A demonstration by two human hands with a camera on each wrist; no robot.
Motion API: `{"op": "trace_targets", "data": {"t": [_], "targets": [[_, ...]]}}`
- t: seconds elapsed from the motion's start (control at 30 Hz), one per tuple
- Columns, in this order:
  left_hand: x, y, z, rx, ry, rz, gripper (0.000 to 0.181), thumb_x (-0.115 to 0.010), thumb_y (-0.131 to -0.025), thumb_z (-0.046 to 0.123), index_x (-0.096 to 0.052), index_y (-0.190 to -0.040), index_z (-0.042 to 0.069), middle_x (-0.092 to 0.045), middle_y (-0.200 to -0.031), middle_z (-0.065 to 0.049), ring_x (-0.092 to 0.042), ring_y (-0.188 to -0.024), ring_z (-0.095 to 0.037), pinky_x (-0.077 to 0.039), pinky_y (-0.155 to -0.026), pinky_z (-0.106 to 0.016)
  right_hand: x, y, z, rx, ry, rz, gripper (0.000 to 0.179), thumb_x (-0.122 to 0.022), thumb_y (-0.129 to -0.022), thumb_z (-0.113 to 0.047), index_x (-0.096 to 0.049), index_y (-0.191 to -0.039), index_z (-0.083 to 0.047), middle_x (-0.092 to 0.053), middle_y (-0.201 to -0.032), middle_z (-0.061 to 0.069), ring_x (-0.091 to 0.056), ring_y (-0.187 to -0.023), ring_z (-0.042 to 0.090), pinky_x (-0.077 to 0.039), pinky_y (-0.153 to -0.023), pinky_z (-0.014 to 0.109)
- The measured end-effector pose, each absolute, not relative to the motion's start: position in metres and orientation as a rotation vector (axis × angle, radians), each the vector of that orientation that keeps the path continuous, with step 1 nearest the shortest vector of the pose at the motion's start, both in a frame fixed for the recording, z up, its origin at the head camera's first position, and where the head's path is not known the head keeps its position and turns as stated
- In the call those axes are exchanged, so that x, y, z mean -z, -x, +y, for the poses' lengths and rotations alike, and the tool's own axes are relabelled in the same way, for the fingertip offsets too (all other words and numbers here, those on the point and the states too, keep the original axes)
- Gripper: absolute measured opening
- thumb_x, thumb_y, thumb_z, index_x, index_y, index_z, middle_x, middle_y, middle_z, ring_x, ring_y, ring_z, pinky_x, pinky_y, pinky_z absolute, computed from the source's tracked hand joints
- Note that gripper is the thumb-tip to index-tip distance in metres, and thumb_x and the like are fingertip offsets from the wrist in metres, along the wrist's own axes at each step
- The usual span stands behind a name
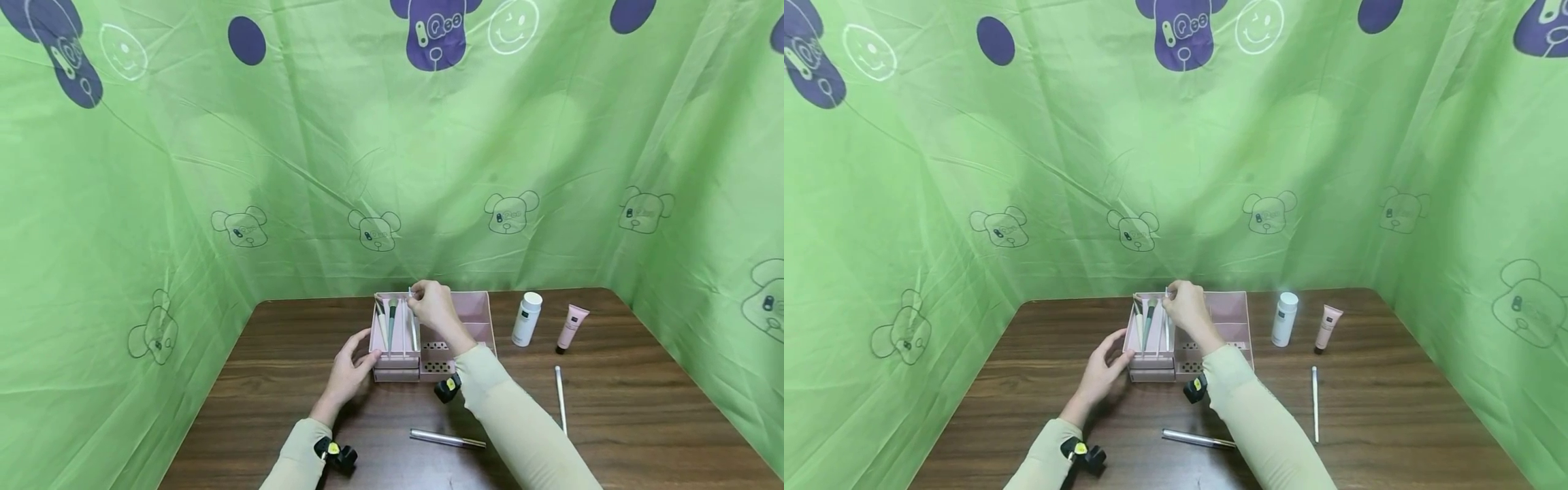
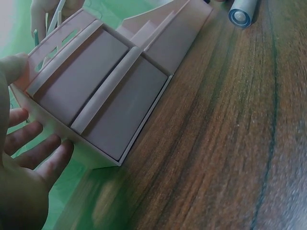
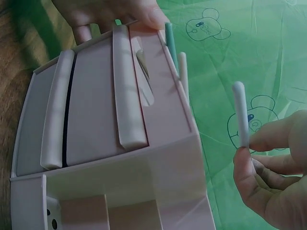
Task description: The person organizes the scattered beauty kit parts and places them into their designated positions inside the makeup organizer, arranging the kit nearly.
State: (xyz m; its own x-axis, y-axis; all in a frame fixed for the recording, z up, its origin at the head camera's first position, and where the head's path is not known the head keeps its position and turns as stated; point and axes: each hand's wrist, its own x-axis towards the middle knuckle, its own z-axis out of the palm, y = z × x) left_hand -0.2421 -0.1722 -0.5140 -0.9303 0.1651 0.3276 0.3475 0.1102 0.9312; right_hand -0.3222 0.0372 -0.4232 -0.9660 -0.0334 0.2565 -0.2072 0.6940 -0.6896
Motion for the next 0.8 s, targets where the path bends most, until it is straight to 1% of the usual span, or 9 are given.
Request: {"op": "trace_targets", "data": {"t": [0.13,0.27,0.4,0.53,0.8], "targets": [[0.5148,0.2423,-0.1714,1.945,0.512,-2.227,0.055,-0.067,-0.092,0.01,-0.044,-0.139,-0.008,-0.05,-0.137,-0.028,-0.049,-0.124,-0.042,-0.048,-0.103,-0.049,0.4239,0.3229,0.0364,-1.152,-0.175,-2.695,0.024,-0.072,-0.082,-0.013,-0.073,-0.105,-0.007,-0.072,-0.086,0.001,-0.065,-0.073,0.015,-0.058,-0.07,0.03],[0.5155,0.2429,-0.1713,1.948,0.518,-2.207,0.055,-0.067,-0.092,0.008,-0.044,-0.139,-0.009,-0.05,-0.136,-0.029,-0.049,-0.124,-0.044,-0.048,-0.102,-0.049,0.4231,0.3249,0.035,-1.176,-0.159,-2.698,0.024,-0.072,-0.084,-0.015,-0.072,-0.107,-0.008,-0.072,-0.088,0.002,-0.065,-0.074,0.015,-0.058,-0.069,0.029],[0.5153,0.244,-0.171,1.96,0.53,-2.198,0.055,-0.066,-0.092,0.008,-0.043,-0.139,-0.009,-0.049,-0.137,-0.03,-0.048,-0.124,-0.046,-0.047,-0.102,-0.052,0.4219,0.3259,0.0353,-1.204,-0.133,-2.68,0.024,-0.069,-0.086,-0.015,-0.071,-0.109,-0.008,-0.072,-0.091,0.002,-0.066,-0.079,0.018,-0.058,-0.074,0.033],[0.515,0.2437,-0.171,1.967,0.522,-2.211,0.055,-0.067,-0.092,0.008,-0.043,-0.139,-0.009,-0.049,-0.138,-0.029,-0.048,-0.124,-0.045,-0.047,-0.103,-0.051,0.4228,0.3252,0.0377,-1.19,-0.126,-2.67,0.025,-0.068,-0.087,-0.017,-0.071,-0.11,-0.01,-0.072,-0.092,0.002,-0.066,-0.083,0.02,-0.057,-0.078,0.035],[0.5131,0.2421,-0.17,1.973,0.507,-2.209,0.055,-0.067,-0.092,0.007,-0.043,-0.139,-0.009,-0.048,-0.138,-0.03,-0.048,-0.124,-0.046,-0.045,-0.103,-0.053,0.4226,0.3222,0.043,-1.184,-0.158,-2.662,0.029,-0.069,-0.085,-0.018,-0.069,-0.112,-0.008,-0.072,-0.091,0.003,-0.065,-0.08,0.019,-0.056,-0.076,0.035]]}}
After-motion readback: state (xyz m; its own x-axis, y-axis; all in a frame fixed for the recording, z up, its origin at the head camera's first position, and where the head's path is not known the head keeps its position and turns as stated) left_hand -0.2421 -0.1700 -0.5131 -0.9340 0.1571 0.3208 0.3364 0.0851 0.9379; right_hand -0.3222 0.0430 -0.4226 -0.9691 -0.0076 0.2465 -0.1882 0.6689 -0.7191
